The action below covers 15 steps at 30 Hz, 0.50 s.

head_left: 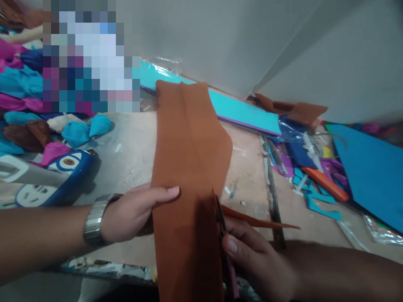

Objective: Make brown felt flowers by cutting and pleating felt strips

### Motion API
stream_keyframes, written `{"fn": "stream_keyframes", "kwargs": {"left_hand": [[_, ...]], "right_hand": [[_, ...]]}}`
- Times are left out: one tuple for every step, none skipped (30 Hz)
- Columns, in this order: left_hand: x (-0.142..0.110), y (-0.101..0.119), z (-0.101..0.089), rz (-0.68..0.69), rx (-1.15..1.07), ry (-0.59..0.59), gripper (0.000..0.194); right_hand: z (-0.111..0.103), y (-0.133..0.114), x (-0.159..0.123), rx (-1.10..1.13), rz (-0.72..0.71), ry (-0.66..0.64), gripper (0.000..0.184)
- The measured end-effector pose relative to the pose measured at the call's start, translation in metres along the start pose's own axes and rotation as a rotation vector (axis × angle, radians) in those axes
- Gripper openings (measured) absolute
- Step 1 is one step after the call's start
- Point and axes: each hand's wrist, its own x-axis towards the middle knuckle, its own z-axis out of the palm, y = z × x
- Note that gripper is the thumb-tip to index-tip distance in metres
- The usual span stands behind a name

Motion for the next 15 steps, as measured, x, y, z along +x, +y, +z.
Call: {"fn": "stream_keyframes", "kwargs": {"left_hand": [[-0.0010,0.0006,0.0006,-0.008,0.013,-0.001,0.036],[-0.0017,0.0011,0.0010,-0.013,0.024,-0.004,0.034],[-0.0022,0.0012,0.0011,-0.014,0.035,-0.006,0.033],[-0.0025,0.0011,0.0008,-0.014,0.048,-0.011,0.032],[-0.0026,0.0007,0.0002,-0.013,0.060,-0.020,0.031],[-0.0026,0.0001,-0.0007,-0.011,0.073,-0.033,0.030],[-0.0026,-0.0006,-0.0018,-0.005,0.088,-0.057,0.030],[-0.0027,-0.0013,-0.0031,0.013,0.106,-0.097,0.029],[-0.0028,-0.0020,-0.0043,0.034,0.124,-0.150,0.029],[-0.0031,-0.0025,-0.0053,0.052,0.141,-0.201,0.029],[-0.0035,-0.0029,-0.0061,0.075,0.155,-0.256,0.029],[-0.0038,-0.0031,-0.0065,0.077,0.157,-0.291,0.029],[-0.0041,-0.0033,-0.0064,0.073,0.143,-0.304,0.029],[-0.0041,-0.0036,-0.0060,0.067,0.112,-0.319,0.029],[-0.0037,-0.0038,-0.0053,0.059,0.063,-0.316,0.029]], "right_hand": [[-0.0001,0.0001,0.0000,0.006,0.001,0.003,0.033],[-0.0002,0.0006,-0.0002,0.016,0.004,0.010,0.033],[-0.0003,0.0016,-0.0007,0.027,0.012,0.020,0.033],[-0.0005,0.0029,-0.0014,0.038,0.020,0.031,0.034],[-0.0008,0.0044,-0.0022,0.050,0.031,0.048,0.035],[-0.0011,0.0059,-0.0032,0.056,0.047,0.068,0.037],[-0.0013,0.0073,-0.0042,0.060,0.060,0.088,0.039],[-0.0016,0.0084,-0.0052,0.058,0.073,0.102,0.041],[-0.0019,0.0093,-0.0061,0.054,0.080,0.106,0.042],[-0.0023,0.0097,-0.0068,0.049,0.082,0.099,0.044],[-0.0028,0.0099,-0.0072,0.043,0.080,0.089,0.045],[-0.0033,0.0097,-0.0074,0.036,0.071,0.083,0.046],[-0.0038,0.0092,-0.0073,0.026,0.061,0.084,0.046],[-0.0042,0.0085,-0.0069,0.012,0.053,0.091,0.046],[-0.0045,0.0076,-0.0063,0.000,0.045,0.099,0.045]]}}
